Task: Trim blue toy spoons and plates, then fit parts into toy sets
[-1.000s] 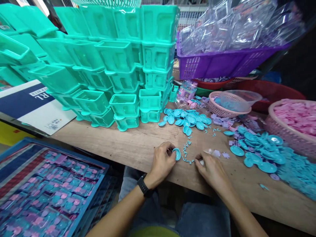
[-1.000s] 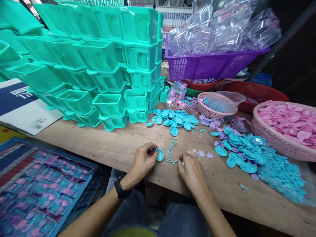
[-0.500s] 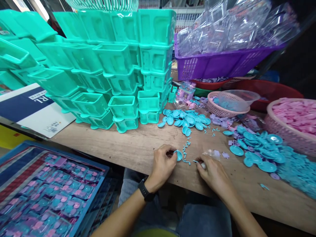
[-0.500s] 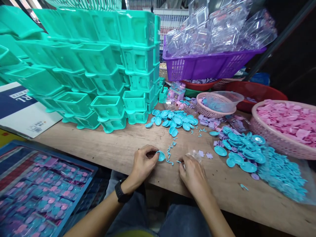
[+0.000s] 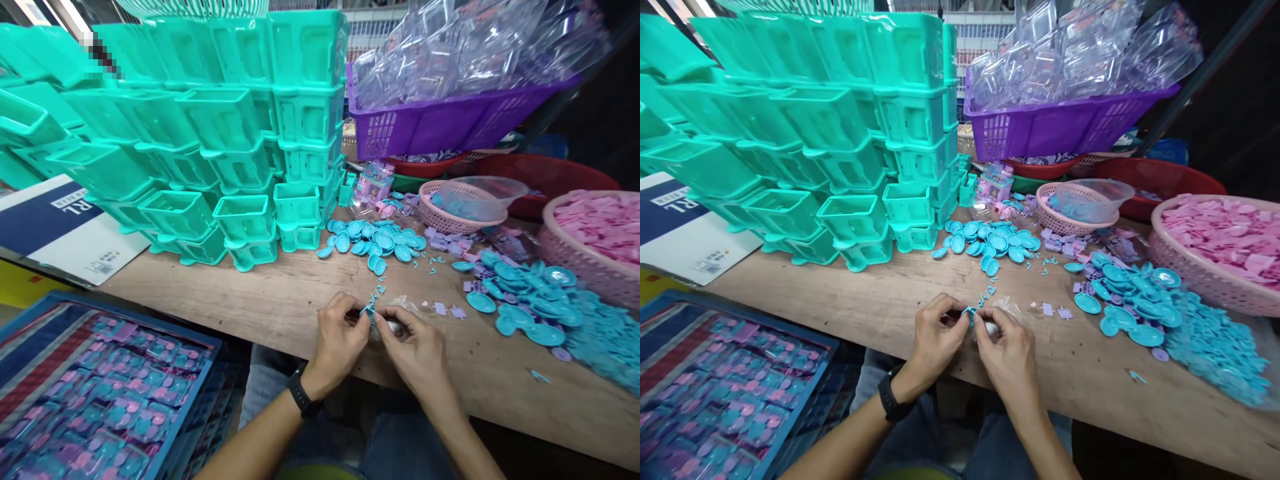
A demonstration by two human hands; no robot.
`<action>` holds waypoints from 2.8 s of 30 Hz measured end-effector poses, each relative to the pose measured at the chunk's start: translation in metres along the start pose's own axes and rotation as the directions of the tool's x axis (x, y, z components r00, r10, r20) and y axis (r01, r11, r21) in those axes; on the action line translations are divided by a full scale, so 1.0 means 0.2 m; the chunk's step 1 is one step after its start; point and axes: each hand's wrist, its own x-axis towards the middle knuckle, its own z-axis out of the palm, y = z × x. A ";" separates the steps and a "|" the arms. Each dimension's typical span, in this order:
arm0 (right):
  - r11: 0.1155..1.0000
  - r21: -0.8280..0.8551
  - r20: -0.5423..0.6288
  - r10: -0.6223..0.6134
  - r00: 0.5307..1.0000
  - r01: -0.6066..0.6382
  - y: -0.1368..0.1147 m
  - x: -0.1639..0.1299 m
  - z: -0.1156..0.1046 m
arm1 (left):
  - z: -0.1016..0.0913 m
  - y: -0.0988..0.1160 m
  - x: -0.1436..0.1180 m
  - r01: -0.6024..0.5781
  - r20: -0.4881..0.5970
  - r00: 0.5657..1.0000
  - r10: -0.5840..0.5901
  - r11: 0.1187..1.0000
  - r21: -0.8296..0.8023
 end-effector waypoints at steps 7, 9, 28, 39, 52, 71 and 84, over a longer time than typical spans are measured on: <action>1.000 0.004 -0.010 0.015 1.000 -0.015 0.00 0.01 0.01 | -0.01 0.03 0.02 -0.041 0.033 0.999 0.039 0.998 0.054; 1.000 0.000 -0.009 0.010 1.000 -0.010 0.00 0.01 0.01 | -0.01 0.03 0.02 -0.059 0.041 0.998 0.056 0.996 0.062; 0.993 0.085 0.022 0.078 0.997 -0.079 0.01 0.06 0.01 | 0.01 -0.08 0.02 -0.507 0.312 0.855 0.415 0.797 0.329; 0.914 -0.269 -0.415 0.175 0.893 -0.304 0.46 0.34 -0.46 | 0.16 0.00 0.34 -0.354 0.354 0.910 0.217 0.849 0.392; 0.985 -0.154 0.171 -0.045 0.984 0.072 0.28 0.03 -0.10 | 0.16 -0.11 0.52 -0.161 0.267 0.964 0.013 0.827 0.538; 0.970 0.178 -0.082 0.181 0.980 -0.164 0.00 -0.05 -0.01 | -0.03 -0.04 0.06 0.437 0.117 0.895 -0.430 0.794 -0.424; 0.975 0.220 -0.196 0.056 0.979 -0.011 -0.07 -0.03 0.04 | -0.04 0.04 -0.01 -0.134 -0.062 0.990 0.129 0.986 -0.101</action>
